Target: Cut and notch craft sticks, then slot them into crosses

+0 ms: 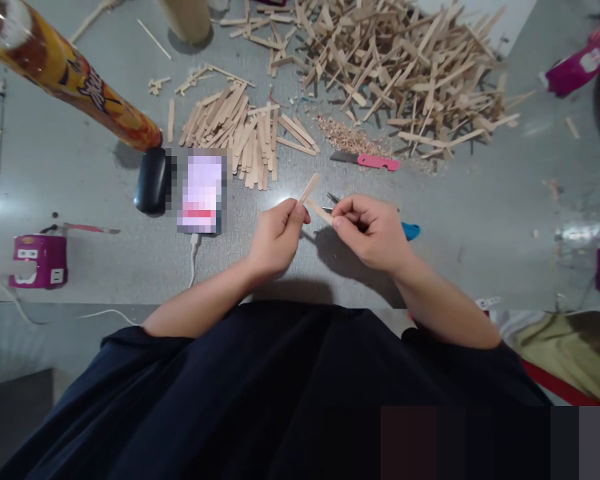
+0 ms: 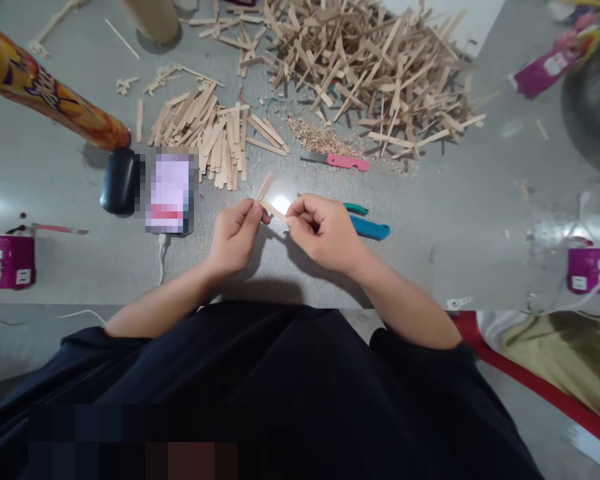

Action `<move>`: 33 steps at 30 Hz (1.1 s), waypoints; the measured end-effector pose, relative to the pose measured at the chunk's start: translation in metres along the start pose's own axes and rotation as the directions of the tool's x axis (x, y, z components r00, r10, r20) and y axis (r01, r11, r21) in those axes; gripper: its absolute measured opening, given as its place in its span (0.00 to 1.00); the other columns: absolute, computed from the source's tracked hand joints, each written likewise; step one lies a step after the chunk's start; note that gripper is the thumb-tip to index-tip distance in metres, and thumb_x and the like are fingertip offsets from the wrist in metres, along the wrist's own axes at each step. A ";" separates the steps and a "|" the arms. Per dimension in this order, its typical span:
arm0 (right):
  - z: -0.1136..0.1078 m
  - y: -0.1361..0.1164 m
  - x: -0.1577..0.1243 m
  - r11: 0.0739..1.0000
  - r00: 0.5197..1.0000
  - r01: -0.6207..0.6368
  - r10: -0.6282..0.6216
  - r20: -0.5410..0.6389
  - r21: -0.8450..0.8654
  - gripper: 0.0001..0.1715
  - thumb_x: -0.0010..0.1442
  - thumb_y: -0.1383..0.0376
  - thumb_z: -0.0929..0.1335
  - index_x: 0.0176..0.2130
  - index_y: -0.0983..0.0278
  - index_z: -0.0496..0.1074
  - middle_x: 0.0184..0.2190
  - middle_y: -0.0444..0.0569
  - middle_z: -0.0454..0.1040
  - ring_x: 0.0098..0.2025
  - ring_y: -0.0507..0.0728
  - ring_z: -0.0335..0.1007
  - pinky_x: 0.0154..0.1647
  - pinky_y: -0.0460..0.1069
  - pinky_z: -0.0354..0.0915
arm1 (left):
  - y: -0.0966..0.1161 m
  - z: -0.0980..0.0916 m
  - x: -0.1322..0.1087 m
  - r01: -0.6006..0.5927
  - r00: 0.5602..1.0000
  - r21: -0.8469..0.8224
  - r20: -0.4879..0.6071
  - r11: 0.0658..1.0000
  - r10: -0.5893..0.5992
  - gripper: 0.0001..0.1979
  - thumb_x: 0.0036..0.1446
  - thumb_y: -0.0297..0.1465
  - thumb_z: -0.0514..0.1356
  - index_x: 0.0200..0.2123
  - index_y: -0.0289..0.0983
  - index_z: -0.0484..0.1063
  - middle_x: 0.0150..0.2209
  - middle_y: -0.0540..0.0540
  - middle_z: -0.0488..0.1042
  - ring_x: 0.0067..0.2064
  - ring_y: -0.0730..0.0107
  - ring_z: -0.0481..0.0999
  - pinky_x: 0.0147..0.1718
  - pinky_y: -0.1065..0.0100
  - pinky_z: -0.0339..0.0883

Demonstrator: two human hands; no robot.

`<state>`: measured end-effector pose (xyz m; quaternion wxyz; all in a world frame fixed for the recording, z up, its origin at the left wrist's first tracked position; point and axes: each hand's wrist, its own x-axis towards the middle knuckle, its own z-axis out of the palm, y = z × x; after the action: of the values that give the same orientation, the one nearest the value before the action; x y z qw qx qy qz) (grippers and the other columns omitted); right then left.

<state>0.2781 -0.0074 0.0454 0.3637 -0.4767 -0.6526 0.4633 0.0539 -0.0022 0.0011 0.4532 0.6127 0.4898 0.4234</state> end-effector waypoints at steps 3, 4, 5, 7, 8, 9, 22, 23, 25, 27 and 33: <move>0.001 0.005 0.002 0.999 0.999 -0.015 0.017 -0.049 0.048 0.09 0.68 0.63 0.76 0.36 0.58 0.75 0.20 0.34 0.60 0.21 0.48 0.47 0.24 0.50 0.48 | 0.002 0.000 -0.003 0.002 1.000 0.054 0.029 0.999 -0.003 0.23 0.85 0.46 0.59 0.36 0.42 0.77 0.24 0.53 0.69 0.26 0.69 0.67 0.28 0.63 0.57; 0.001 0.008 0.002 0.998 0.998 -0.021 0.024 -0.054 0.054 0.09 0.68 0.63 0.76 0.36 0.58 0.75 0.20 0.34 0.59 0.21 0.48 0.46 0.23 0.50 0.48 | 0.002 0.000 -0.004 0.002 0.999 0.070 0.043 0.998 -0.005 0.23 0.85 0.46 0.58 0.36 0.42 0.77 0.24 0.52 0.69 0.26 0.69 0.67 0.29 0.63 0.58; 0.000 0.010 0.002 0.998 0.998 -0.023 0.027 -0.056 0.058 0.08 0.68 0.63 0.76 0.36 0.59 0.76 0.19 0.34 0.58 0.21 0.48 0.46 0.23 0.50 0.47 | 0.002 0.000 -0.005 0.000 0.999 0.086 0.054 0.996 -0.004 0.23 0.85 0.46 0.57 0.37 0.42 0.77 0.24 0.52 0.70 0.26 0.69 0.68 0.29 0.63 0.59; 0.000 0.012 0.001 0.997 0.998 -0.028 0.031 -0.053 0.065 0.08 0.67 0.63 0.76 0.36 0.59 0.76 0.19 0.34 0.58 0.21 0.48 0.47 0.24 0.50 0.48 | 0.002 -0.001 -0.007 -0.005 0.998 0.126 0.059 0.992 -0.003 0.22 0.86 0.46 0.57 0.38 0.42 0.78 0.25 0.51 0.72 0.26 0.69 0.69 0.30 0.63 0.60; -0.001 0.013 0.000 0.997 0.998 -0.032 0.035 -0.051 0.071 0.08 0.68 0.63 0.76 0.36 0.59 0.77 0.19 0.34 0.59 0.21 0.48 0.47 0.24 0.50 0.48 | 0.001 -0.001 -0.007 -0.005 0.998 0.146 0.057 0.989 -0.004 0.22 0.86 0.46 0.56 0.39 0.42 0.78 0.26 0.51 0.73 0.26 0.69 0.69 0.30 0.63 0.60; -0.001 0.013 -0.001 0.996 0.998 -0.036 0.040 -0.050 0.080 0.09 0.68 0.62 0.77 0.36 0.59 0.77 0.19 0.35 0.58 0.21 0.48 0.47 0.24 0.50 0.48 | 0.000 -0.001 -0.008 -0.003 0.999 0.165 0.053 0.986 -0.006 0.22 0.86 0.46 0.56 0.39 0.42 0.78 0.25 0.52 0.73 0.26 0.69 0.69 0.31 0.62 0.61; 0.000 0.015 -0.005 0.987 0.994 -0.091 0.099 -0.053 0.135 0.10 0.70 0.60 0.78 0.37 0.60 0.79 0.21 0.36 0.60 0.23 0.49 0.49 0.25 0.52 0.47 | -0.002 -0.003 -0.008 -0.086 0.993 0.477 0.111 0.875 0.037 0.23 0.87 0.45 0.50 0.43 0.43 0.77 0.28 0.49 0.75 0.28 0.64 0.70 0.34 0.60 0.58; -0.001 0.015 -0.005 0.988 0.994 -0.093 0.101 -0.052 0.127 0.09 0.70 0.61 0.78 0.37 0.60 0.79 0.21 0.36 0.61 0.23 0.49 0.50 0.25 0.52 0.47 | -0.004 -0.003 -0.008 -0.106 0.992 0.510 0.117 0.854 0.053 0.23 0.87 0.45 0.49 0.42 0.42 0.77 0.28 0.48 0.76 0.28 0.64 0.71 0.34 0.60 0.57; -0.002 0.016 -0.005 0.990 0.994 -0.093 0.098 -0.043 0.109 0.09 0.70 0.61 0.77 0.37 0.60 0.79 0.21 0.36 0.61 0.22 0.50 0.49 0.24 0.52 0.46 | -0.008 -0.003 -0.007 -0.144 0.987 0.550 0.138 0.823 0.081 0.23 0.86 0.45 0.49 0.41 0.42 0.76 0.29 0.46 0.78 0.28 0.63 0.71 0.34 0.60 0.55; -0.004 0.017 -0.004 0.991 0.995 -0.091 0.094 -0.031 0.101 0.10 0.70 0.60 0.77 0.37 0.59 0.79 0.20 0.36 0.61 0.22 0.50 0.48 0.24 0.52 0.46 | -0.012 -0.003 -0.007 -0.177 0.982 0.556 0.160 0.812 0.104 0.22 0.86 0.43 0.50 0.41 0.42 0.75 0.29 0.46 0.77 0.27 0.64 0.70 0.34 0.60 0.53; 0.002 0.024 -0.005 0.993 0.996 -0.073 0.077 -0.042 0.091 0.13 0.73 0.56 0.77 0.38 0.58 0.78 0.21 0.36 0.61 0.23 0.51 0.50 0.26 0.52 0.50 | -0.018 -0.004 -0.009 -0.203 0.977 0.561 0.166 0.803 0.131 0.20 0.85 0.43 0.51 0.41 0.42 0.75 0.29 0.46 0.77 0.27 0.65 0.67 0.33 0.61 0.51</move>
<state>0.2848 -0.0097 0.0218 0.3815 -0.4947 -0.6044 0.4944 0.0445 -0.0086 -0.0160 0.2368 0.7855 0.5109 0.2568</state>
